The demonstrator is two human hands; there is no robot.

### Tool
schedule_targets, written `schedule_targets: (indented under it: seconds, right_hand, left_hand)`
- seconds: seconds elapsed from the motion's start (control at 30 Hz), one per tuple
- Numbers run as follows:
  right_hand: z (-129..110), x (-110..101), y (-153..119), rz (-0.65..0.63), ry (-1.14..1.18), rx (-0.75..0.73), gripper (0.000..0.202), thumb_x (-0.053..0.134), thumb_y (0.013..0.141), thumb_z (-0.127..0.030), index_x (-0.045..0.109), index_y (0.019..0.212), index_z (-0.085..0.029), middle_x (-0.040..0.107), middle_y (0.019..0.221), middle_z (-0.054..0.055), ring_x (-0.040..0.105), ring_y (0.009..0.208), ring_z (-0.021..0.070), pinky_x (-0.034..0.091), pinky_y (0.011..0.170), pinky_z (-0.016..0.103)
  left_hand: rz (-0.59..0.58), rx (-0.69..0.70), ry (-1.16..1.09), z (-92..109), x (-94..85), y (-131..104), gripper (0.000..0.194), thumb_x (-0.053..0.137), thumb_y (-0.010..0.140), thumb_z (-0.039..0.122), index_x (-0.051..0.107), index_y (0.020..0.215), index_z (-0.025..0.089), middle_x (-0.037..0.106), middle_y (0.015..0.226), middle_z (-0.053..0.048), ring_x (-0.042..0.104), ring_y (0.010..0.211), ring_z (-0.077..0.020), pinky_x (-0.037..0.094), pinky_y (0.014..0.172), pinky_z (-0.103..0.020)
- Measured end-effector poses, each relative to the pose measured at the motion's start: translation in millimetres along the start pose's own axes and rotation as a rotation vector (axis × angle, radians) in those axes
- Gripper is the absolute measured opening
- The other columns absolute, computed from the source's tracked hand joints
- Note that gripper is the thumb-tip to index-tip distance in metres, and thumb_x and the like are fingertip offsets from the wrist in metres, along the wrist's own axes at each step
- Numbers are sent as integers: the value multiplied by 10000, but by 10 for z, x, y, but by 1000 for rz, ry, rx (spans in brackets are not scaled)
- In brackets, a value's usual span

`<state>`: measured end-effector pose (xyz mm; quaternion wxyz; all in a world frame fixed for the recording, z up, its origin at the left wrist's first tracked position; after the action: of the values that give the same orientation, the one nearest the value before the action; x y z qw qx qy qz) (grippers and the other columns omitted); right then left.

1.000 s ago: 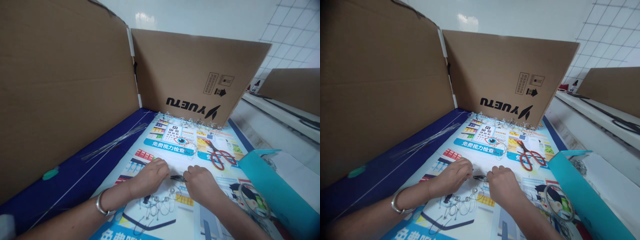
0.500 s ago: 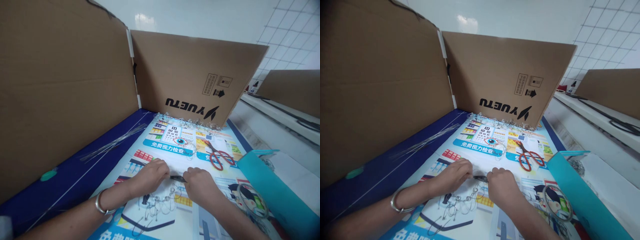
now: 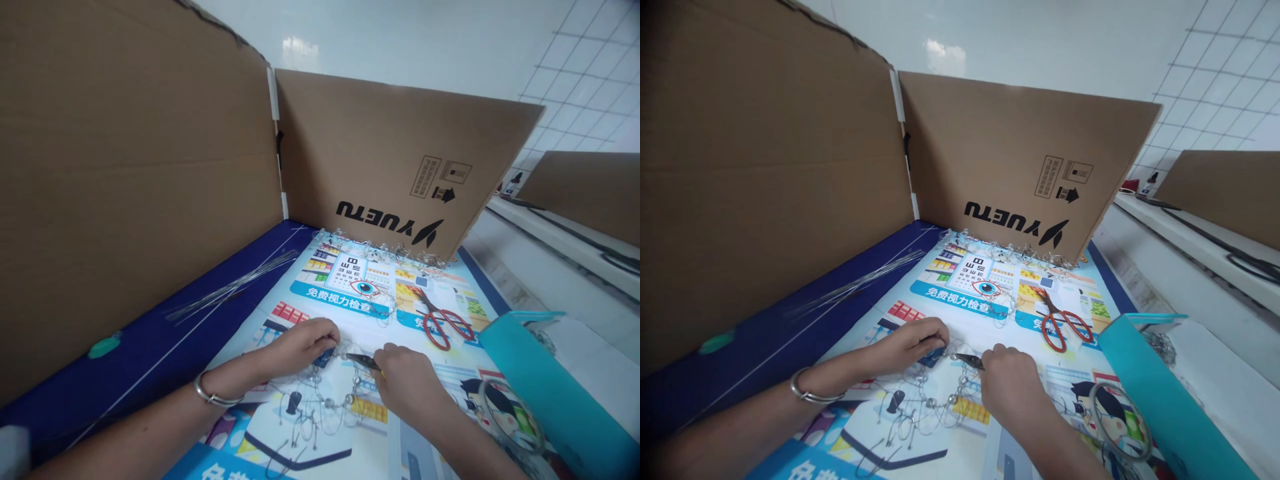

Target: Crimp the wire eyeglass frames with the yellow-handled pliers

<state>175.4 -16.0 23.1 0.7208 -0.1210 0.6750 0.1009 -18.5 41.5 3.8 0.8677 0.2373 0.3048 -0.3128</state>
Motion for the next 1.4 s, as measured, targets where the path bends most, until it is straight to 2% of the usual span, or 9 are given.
schedule_targets:
  seconds: [0.5, 0.87, 1.13, 1.4]
  right_hand:
    - [-26, -7, -14, 25, -31, -19, 97, 453, 790, -183, 545, 777, -211, 571, 784, 25, 525, 705, 180, 223, 539, 276]
    - [31, 105, -48, 98, 61, 4, 51, 476, 804, -221, 526, 800, -215, 543, 823, 16, 493, 765, 170, 285, 619, 269]
    - [102, 182, -34, 158, 125, 18, 114, 437, 841, -254, 502, 768, -195, 517, 801, 20, 471, 744, 152, 301, 636, 249]
    - [100, 184, -39, 182, 146, 22, 133, 420, 851, -261, 488, 760, -190, 508, 791, 22, 467, 741, 150, 298, 633, 243]
  left_hand:
    - [14, 83, -23, -1, -50, 5, 165, 438, 871, 165, 600, 842, 160, 618, 823, -28, 543, 821, -135, 413, 774, -247]
    - [2, -5, -95, -5, -29, -15, 145, 464, 856, 180, 602, 901, 168, 619, 852, -18, 545, 807, -126, 420, 745, -235]
    - [3, -70, -161, -15, -18, -19, 130, 480, 850, 220, 576, 919, 165, 602, 847, -11, 538, 778, -120, 424, 708, -223]
    - [-6, 33, -48, 22, -2, -17, 98, 515, 835, 197, 605, 867, 173, 632, 845, -9, 547, 799, -130, 407, 736, -225]
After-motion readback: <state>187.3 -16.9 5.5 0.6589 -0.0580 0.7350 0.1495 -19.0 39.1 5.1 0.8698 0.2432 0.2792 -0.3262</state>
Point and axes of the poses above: each hand's wrist, its own y-axis towards the middle knuckle, its own x-axis out of the palm, z = x × y, the point moved 3 cm from there along y, towards the middle knuckle
